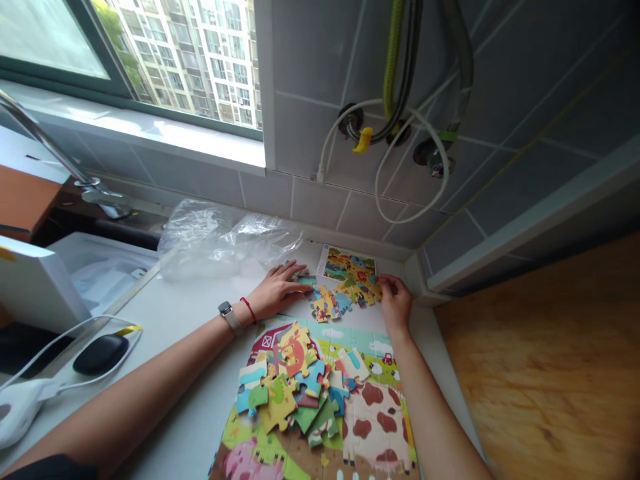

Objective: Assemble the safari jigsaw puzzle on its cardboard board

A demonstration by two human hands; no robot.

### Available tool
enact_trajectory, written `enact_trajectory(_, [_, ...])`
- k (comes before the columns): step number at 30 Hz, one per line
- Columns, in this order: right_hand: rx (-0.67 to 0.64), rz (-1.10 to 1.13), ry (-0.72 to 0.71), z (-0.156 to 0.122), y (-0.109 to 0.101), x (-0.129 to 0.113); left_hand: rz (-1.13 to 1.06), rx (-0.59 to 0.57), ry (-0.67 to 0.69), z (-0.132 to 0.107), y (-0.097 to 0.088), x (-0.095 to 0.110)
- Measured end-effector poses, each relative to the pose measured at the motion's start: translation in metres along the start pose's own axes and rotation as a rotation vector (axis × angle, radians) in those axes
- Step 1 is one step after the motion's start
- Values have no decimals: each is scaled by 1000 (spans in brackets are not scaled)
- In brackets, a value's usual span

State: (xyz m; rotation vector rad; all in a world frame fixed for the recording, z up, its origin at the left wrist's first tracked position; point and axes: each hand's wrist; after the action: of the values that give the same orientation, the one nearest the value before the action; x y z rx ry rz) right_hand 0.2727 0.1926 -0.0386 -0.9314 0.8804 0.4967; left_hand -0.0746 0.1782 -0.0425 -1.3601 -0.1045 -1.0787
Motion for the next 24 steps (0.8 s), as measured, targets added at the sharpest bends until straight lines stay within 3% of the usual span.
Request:
enact_trajectory(3, [8, -25, -30, 1, -5, -8, -114, 100, 31, 0, 0, 1])
enact_trajectory(7, [-30, -57, -116, -10, -19, -40, -282, 276, 93, 3, -9, 5])
enact_trajectory(12, [-229, -114, -270, -77, -43, -90, -356, 364, 81, -12, -24, 27])
enact_trajectory(15, [-424, -262, -485, -138, -58, -111, -393, 266, 137, -46, -28, 49])
enact_trajectory(19, [-679, -506, -711, -204, -64, -119, -255, -45, 272, -103, -21, 71])
enact_trajectory(21, [-747, -610, -784, -222, -63, -114, -193, -134, 327, -122, -13, 73])
enact_trajectory(24, [-764, -716, -830, -233, -63, -99, -133, -198, 368, -132, -4, 70])
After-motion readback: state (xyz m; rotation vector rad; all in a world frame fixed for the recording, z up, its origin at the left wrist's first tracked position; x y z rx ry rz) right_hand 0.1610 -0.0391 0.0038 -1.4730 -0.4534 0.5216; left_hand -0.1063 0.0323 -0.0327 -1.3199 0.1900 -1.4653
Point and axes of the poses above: each hand's wrist, its own z-axis towards the middle knuckle, its own y-axis out of the palm, x = y × z, and after that the axes turned 10 degrees about -z, right-handed
